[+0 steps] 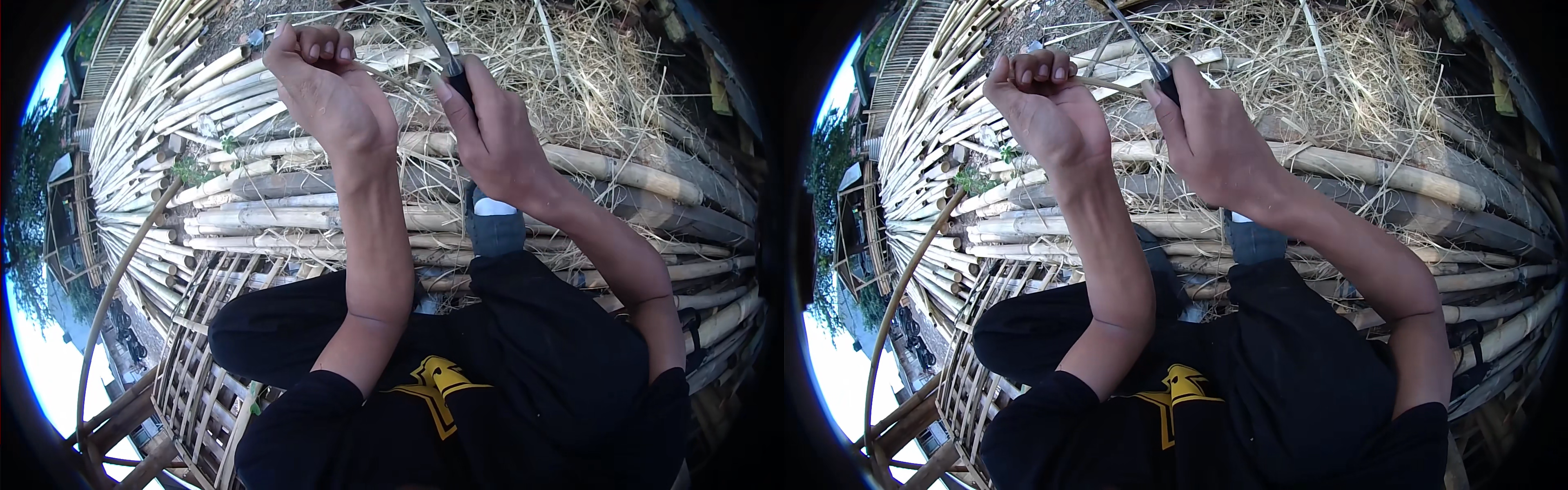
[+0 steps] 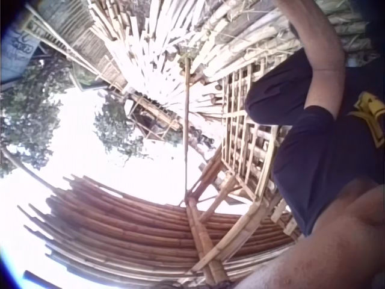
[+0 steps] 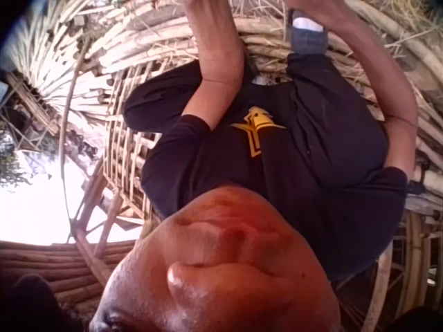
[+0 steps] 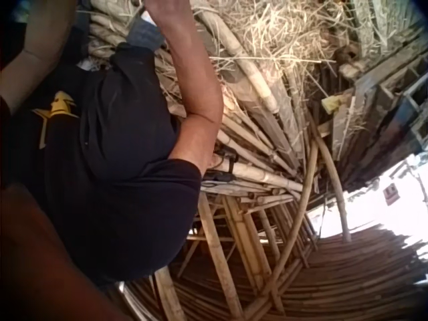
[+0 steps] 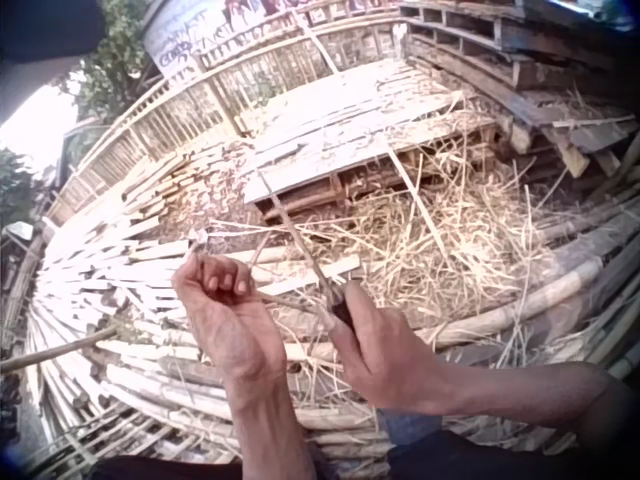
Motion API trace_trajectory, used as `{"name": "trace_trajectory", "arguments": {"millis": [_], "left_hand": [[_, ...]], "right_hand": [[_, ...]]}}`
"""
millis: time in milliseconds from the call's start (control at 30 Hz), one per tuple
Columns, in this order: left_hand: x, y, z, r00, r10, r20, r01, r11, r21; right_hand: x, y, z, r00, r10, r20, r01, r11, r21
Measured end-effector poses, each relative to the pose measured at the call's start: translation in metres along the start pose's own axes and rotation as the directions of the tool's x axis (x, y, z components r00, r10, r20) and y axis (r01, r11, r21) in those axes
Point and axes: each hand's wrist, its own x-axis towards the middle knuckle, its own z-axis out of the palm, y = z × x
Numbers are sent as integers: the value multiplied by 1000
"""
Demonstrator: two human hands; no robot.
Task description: The person scrapes thin strips of bamboo with a knife to shave them while holding them by hand.
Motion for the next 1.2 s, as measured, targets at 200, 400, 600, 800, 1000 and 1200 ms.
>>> {"name": "trace_trajectory", "arguments": {"millis": [200,400,600,800,1000,1200], "left_hand": [[-7,-5,2,999,5,36,-5,1000,2],[1,-3,-2,999,-31,-17,31,1000,-5],[2,3,-3,997,-61,50,62,998,-24],[-5,-2,2,991,-131,18,131,991,-26],[-3,3,2,992,-111,56,115,991,-65],[-8,0,11,985,-100,139,72,978,194]], "right_hand": [[-24,68,36,987,110,119,-76,962,-261],[-7,35,14,750,491,444,-638,714,288],[0,11,12,992,-99,-76,103,993,54],[-54,129,10,792,540,286,-354,787,-506],[-18,39,-11,949,313,40,-308,947,-88],[-29,40,14,966,221,137,-199,967,-158]]}}
